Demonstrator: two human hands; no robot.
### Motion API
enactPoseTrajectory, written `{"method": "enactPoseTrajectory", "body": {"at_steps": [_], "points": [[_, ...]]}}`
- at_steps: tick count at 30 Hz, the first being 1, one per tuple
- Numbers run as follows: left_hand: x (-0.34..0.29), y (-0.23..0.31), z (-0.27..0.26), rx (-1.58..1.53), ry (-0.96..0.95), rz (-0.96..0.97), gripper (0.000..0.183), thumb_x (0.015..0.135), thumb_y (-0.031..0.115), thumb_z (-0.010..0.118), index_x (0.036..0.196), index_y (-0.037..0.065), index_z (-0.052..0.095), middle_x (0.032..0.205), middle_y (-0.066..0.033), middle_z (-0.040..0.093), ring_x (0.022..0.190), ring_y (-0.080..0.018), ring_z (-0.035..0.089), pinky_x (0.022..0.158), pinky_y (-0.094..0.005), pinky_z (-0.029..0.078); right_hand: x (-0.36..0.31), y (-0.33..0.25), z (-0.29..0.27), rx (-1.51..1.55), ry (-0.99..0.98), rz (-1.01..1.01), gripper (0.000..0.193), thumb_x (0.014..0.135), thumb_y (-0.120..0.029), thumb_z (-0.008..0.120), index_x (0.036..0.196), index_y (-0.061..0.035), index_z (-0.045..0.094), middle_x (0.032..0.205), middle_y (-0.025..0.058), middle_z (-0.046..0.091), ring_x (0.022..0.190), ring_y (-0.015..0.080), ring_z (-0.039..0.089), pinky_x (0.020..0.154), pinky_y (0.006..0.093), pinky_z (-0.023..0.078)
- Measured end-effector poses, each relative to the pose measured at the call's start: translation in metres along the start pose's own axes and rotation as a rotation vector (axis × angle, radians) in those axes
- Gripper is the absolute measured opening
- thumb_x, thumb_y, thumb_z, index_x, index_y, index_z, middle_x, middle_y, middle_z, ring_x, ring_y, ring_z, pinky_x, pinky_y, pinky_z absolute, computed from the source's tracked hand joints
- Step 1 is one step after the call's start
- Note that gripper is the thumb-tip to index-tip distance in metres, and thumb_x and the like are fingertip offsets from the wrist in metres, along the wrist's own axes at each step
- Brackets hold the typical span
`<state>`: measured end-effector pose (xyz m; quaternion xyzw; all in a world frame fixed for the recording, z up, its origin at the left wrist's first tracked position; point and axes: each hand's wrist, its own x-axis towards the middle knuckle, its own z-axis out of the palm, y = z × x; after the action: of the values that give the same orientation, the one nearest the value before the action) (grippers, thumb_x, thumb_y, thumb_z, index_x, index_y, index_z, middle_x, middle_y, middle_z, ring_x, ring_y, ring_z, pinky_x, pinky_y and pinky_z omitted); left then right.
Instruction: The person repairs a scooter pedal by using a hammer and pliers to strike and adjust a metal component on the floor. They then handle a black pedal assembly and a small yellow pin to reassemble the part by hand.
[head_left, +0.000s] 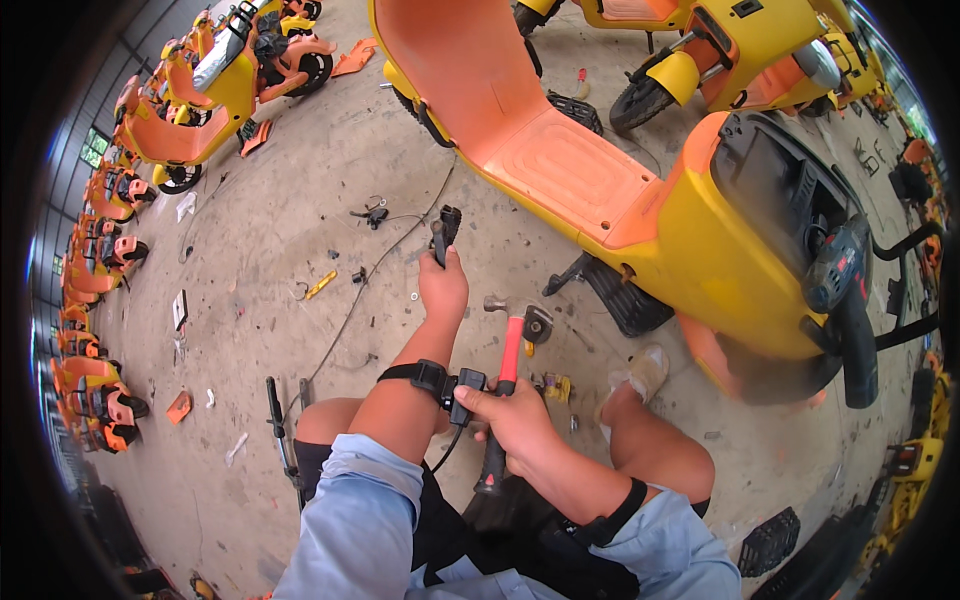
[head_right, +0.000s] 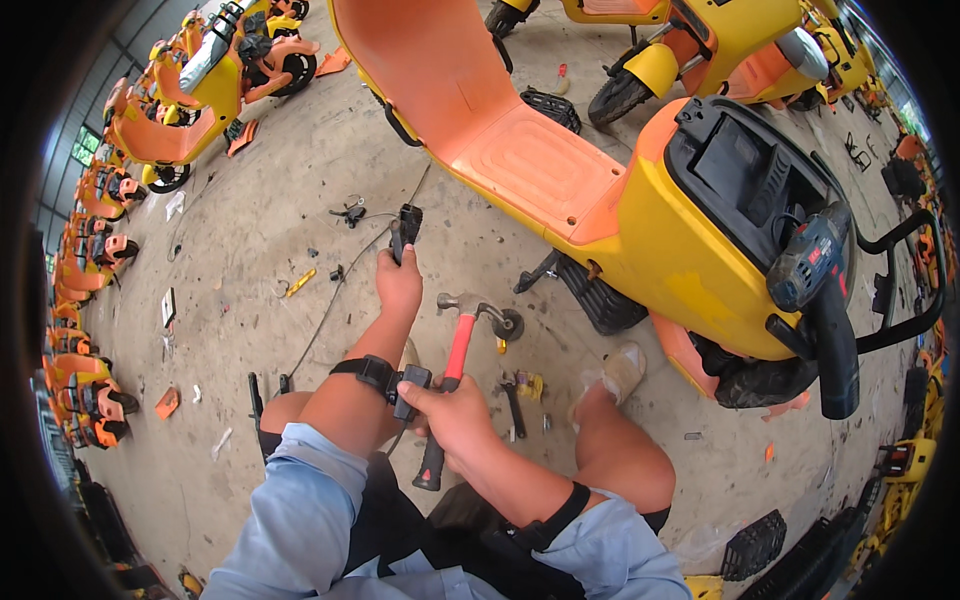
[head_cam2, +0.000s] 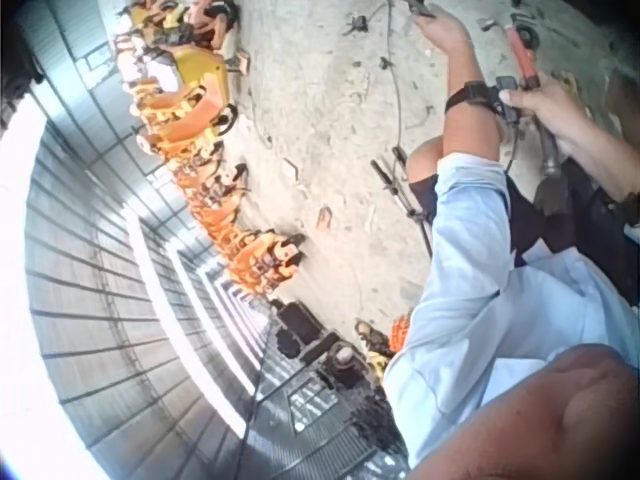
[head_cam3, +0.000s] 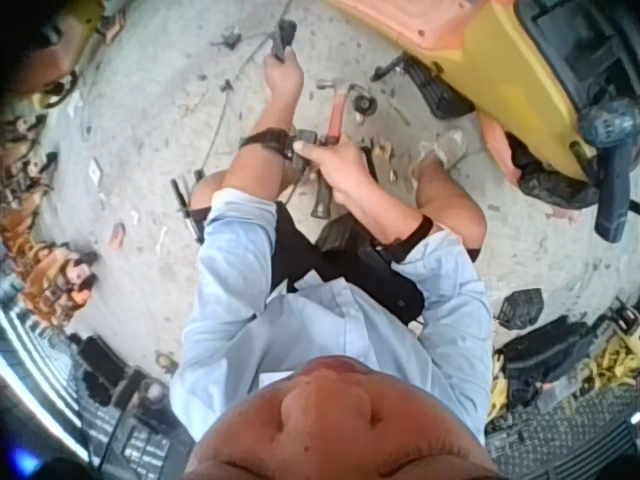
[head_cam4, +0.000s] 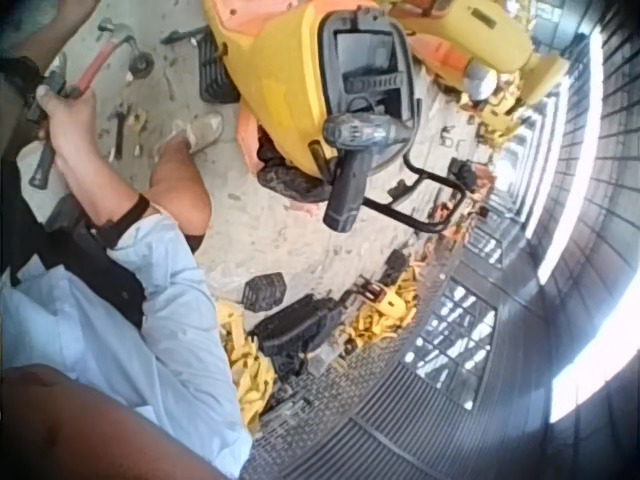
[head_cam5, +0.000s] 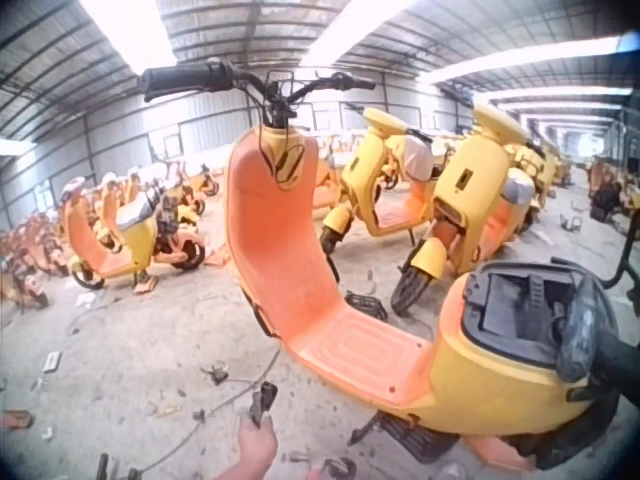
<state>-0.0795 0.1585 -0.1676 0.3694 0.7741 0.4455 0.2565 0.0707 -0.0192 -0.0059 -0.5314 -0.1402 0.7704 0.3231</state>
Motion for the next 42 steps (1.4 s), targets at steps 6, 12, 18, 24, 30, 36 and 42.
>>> {"method": "enactPoseTrajectory", "body": {"at_steps": [6,12,18,24,30,36,42], "points": [[-0.028,0.015,0.018,-0.187,-0.124,-0.195,0.031,0.097,0.028,0.059,0.102,-0.001,0.051,0.073,-0.0084,0.058,0.056,-0.0167,0.056,0.053,-0.0335,0.045,0.019,0.011,-0.020,0.055,0.033,0.056,0.038,0.085,-0.014,0.077,0.095,-0.0045,0.042,0.077,0.0077,0.062,0.053,0.0132,0.055,0.046,0.0273,0.044],[-0.023,0.010,0.007,-0.410,-0.182,-0.339,0.028,0.098,0.028,0.057,0.101,0.001,0.050,0.073,-0.0030,0.052,0.059,-0.0149,0.054,0.053,-0.0311,0.044,0.024,0.019,-0.008,0.033,0.067,0.004,0.037,0.084,-0.018,0.079,0.090,-0.0053,0.044,0.076,0.0075,0.060,0.050,0.0129,0.053,0.046,0.0272,0.044],[-0.011,-0.011,0.000,-0.349,-0.234,-0.339,0.028,0.098,0.030,0.058,0.096,0.003,0.052,0.071,-0.0010,0.050,0.057,-0.0121,0.052,0.050,-0.0285,0.042,0.036,0.016,-0.016,-0.129,0.083,0.015,0.041,0.087,-0.030,0.076,0.094,-0.0043,0.044,0.078,0.0078,0.060,0.056,0.0139,0.056,0.048,0.0277,0.047],[-0.027,-0.097,0.013,-0.323,-0.250,-0.507,0.035,0.096,0.037,0.061,0.092,0.004,0.053,0.066,-0.0004,0.048,0.051,-0.0111,0.049,0.044,-0.0268,0.038,0.065,-0.004,-0.057,-0.111,0.169,0.005,0.027,0.095,-0.019,0.062,0.106,-0.0040,0.043,0.102,0.0117,0.063,0.078,0.0178,0.063,0.056,0.0315,0.051],[-0.074,-0.164,0.042,-0.509,-0.113,-0.866,0.038,0.094,0.037,0.064,0.092,0.001,0.054,0.060,-0.0014,0.047,0.045,-0.0131,0.047,0.041,-0.0285,0.034,0.089,-0.008,-0.090,-0.357,0.212,-0.028,0.023,0.095,-0.015,0.057,0.112,-0.0047,0.044,0.101,0.0101,0.065,0.072,0.0140,0.061,0.054,0.0297,0.049],[-0.081,-0.194,0.072,-0.303,-0.256,-0.620,0.034,0.092,0.029,0.069,0.100,-0.002,0.060,0.063,-0.0044,0.053,0.047,-0.0134,0.048,0.045,-0.0317,0.038,0.131,-0.005,-0.116,-0.658,0.198,0.021,0.018,0.097,-0.021,0.060,0.102,-0.0051,0.054,0.073,0.0046,0.061,0.046,0.0108,0.050,0.042,0.0280,0.041],[-0.063,-0.214,0.072,-0.419,-0.309,-0.809,0.029,0.096,0.028,0.063,0.096,0.000,0.057,0.064,-0.0023,0.049,0.050,-0.0139,0.048,0.048,-0.0301,0.040,0.236,0.057,-0.131,-1.089,0.316,-0.094,0.038,0.094,-0.037,0.062,0.087,-0.0002,0.062,0.067,0.0126,0.060,0.057,0.0263,0.057,0.054,0.0392,0.044]]}}
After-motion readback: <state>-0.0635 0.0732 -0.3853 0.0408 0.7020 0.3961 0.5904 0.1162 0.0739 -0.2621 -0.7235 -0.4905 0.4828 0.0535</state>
